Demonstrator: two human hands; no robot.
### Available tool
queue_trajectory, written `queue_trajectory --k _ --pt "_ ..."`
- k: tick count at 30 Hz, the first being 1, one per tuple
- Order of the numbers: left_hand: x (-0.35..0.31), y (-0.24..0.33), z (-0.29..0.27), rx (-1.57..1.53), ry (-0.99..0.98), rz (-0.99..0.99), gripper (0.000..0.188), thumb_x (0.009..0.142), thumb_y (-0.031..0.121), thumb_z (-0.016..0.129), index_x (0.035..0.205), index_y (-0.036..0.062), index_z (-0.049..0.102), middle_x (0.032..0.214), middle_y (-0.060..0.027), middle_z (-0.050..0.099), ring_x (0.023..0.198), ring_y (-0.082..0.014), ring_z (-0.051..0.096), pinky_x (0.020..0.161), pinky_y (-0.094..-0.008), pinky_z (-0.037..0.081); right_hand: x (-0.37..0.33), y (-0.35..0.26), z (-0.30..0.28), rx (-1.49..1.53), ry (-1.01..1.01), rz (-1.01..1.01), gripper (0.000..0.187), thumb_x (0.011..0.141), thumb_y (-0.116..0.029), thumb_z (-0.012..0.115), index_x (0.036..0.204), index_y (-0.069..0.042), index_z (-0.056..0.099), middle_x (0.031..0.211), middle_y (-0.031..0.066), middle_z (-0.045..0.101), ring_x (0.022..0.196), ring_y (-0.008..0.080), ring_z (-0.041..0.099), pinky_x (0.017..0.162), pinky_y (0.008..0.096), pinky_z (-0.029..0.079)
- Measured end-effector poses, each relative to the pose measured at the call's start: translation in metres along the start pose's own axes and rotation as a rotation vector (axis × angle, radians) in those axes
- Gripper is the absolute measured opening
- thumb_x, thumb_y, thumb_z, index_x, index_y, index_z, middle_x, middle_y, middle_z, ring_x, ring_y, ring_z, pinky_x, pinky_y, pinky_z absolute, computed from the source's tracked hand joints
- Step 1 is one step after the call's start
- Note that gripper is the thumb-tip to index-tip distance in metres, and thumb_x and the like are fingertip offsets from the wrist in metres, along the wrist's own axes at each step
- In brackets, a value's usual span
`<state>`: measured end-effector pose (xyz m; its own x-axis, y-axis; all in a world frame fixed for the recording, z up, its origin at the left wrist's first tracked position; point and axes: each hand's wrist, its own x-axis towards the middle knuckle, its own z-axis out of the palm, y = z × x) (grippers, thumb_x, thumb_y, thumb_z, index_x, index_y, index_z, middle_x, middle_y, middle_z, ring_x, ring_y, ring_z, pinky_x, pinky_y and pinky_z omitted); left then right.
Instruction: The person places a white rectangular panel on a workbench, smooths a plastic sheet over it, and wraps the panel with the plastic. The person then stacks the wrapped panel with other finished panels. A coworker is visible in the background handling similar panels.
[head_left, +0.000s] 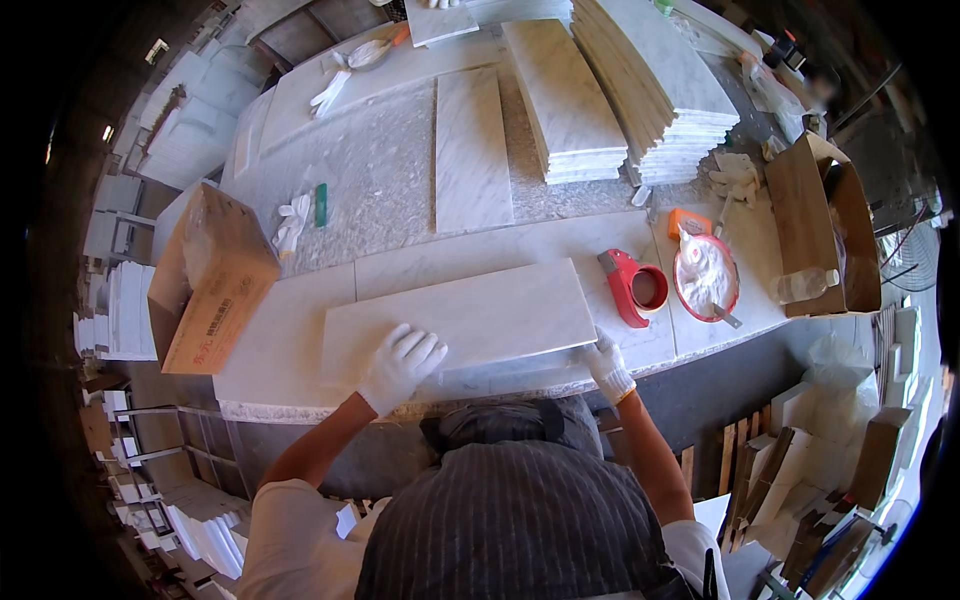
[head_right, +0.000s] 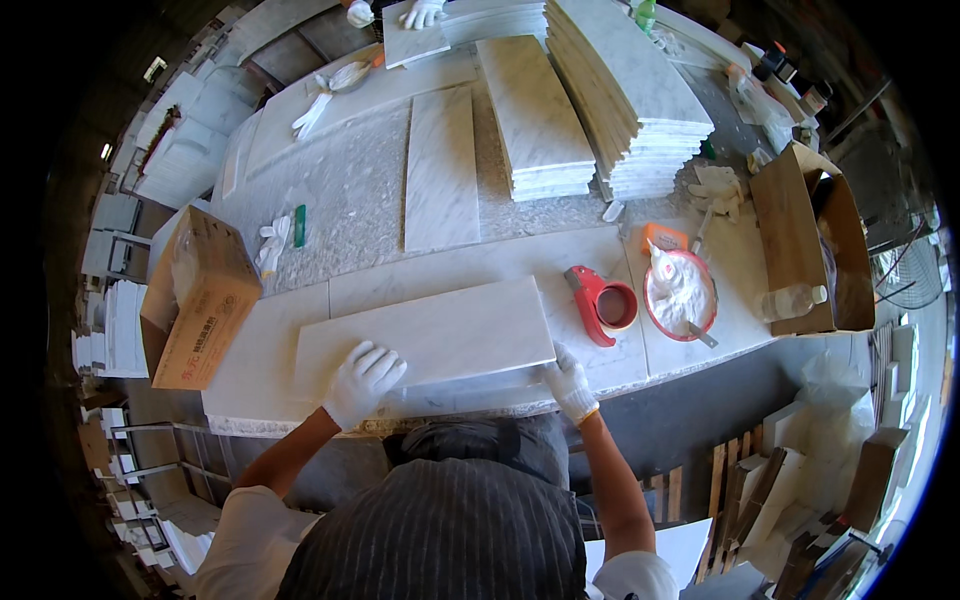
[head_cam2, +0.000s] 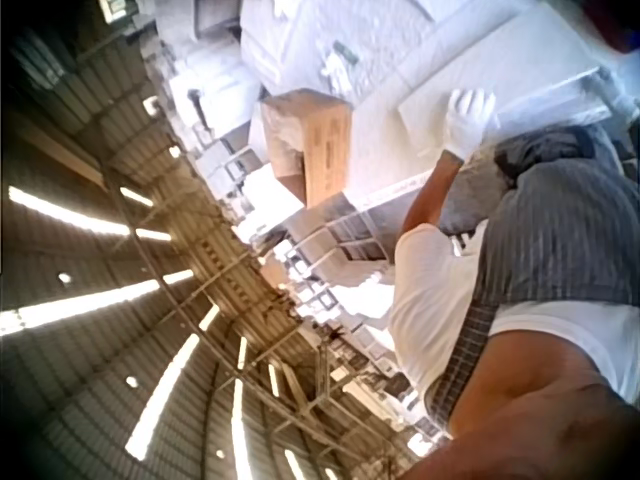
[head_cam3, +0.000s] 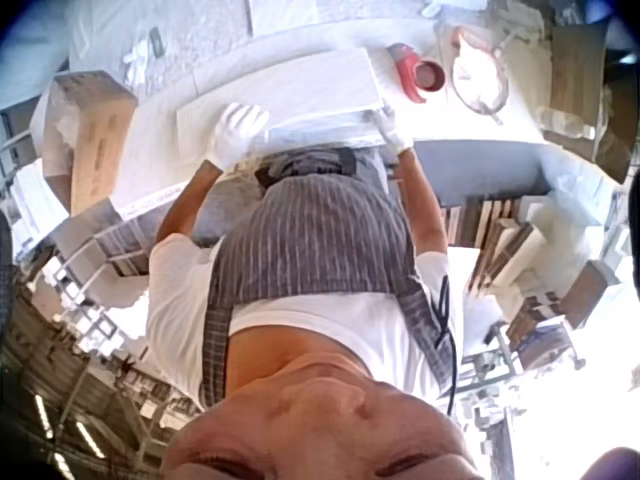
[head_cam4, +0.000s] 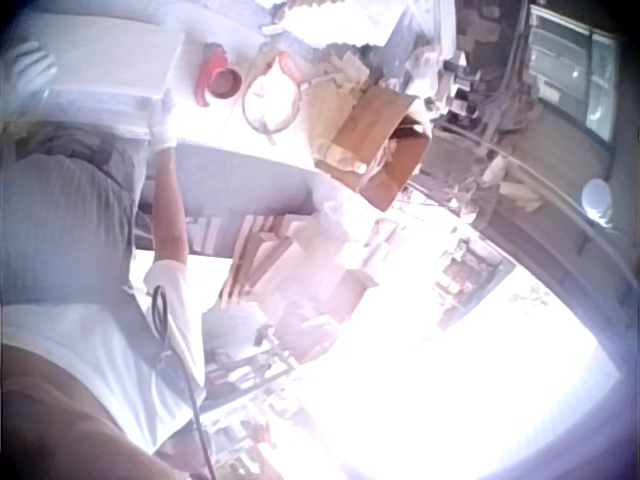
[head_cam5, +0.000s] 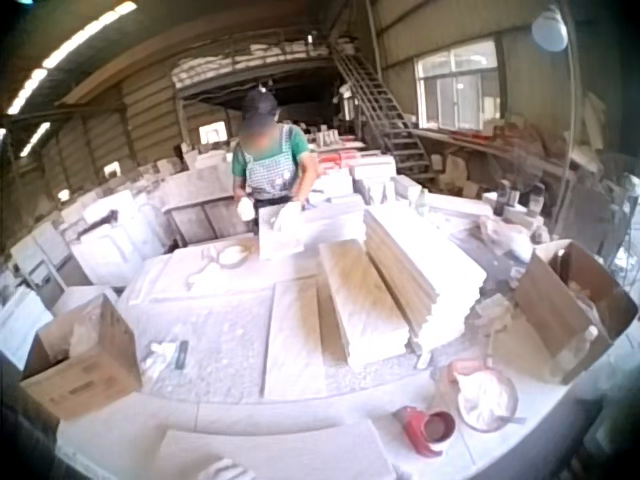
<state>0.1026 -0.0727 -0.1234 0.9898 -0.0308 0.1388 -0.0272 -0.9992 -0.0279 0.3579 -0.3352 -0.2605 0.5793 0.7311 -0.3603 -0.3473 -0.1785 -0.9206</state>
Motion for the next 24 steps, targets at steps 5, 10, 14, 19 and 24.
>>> queue_trajectory --k 5,10,14,19,24 --pt "-0.012 0.004 0.011 -0.048 0.015 0.016 0.025 0.079 0.011 0.059 0.103 0.007 0.064 0.106 -0.0076 0.062 0.102 -0.0227 0.059 0.097 -0.0408 0.046 0.0 -0.003 -0.002 -0.057 -0.036 -0.008 0.033 0.096 -0.012 0.054 0.125 0.001 0.058 0.105 0.0044 0.066 0.09 0.0116 0.062 0.077 0.0279 0.053" --pt "-0.021 -0.003 0.014 -0.086 -0.076 0.067 0.03 0.078 0.016 0.066 0.108 0.0092 0.064 0.109 -0.0073 0.061 0.107 -0.0232 0.058 0.1 -0.0433 0.044 0.006 0.002 -0.007 -0.252 0.016 -0.148 0.027 0.098 -0.014 0.052 0.119 0.0 0.062 0.094 0.0025 0.065 0.088 0.007 0.057 0.073 0.0237 0.049" --pt "-0.032 0.007 0.028 -0.162 -0.086 -0.029 0.042 0.072 0.026 0.075 0.11 0.0098 0.065 0.115 -0.0072 0.06 0.113 -0.0245 0.055 0.104 -0.0446 0.041 0.003 -0.015 -0.009 -0.18 -0.066 0.136 0.037 0.1 -0.018 0.048 0.131 0.001 0.056 0.094 -0.002 0.062 0.08 0.0054 0.054 0.071 0.0235 0.047" --pt "-0.043 0.002 0.042 -0.335 -0.02 -0.155 0.042 0.076 0.028 0.075 0.113 0.0087 0.065 0.123 -0.0086 0.059 0.121 -0.0281 0.051 0.106 -0.0462 0.039 0.004 -0.025 -0.008 -0.21 -0.104 0.093 0.037 0.099 -0.021 0.048 0.129 0.0 0.058 0.087 -0.0054 0.057 0.076 0.0039 0.049 0.067 0.0226 0.044" --pt "-0.051 -0.021 0.032 -0.011 0.038 -0.862 0.055 0.085 0.029 0.069 0.133 0.0057 0.053 0.133 -0.0167 0.052 0.125 -0.0361 0.046 0.109 -0.0455 0.036 0.007 -0.001 -0.019 -0.014 -0.092 0.138 0.028 0.099 -0.023 0.052 0.117 -0.004 0.062 0.089 -0.0048 0.057 0.079 0.0055 0.051 0.069 0.0231 0.043"
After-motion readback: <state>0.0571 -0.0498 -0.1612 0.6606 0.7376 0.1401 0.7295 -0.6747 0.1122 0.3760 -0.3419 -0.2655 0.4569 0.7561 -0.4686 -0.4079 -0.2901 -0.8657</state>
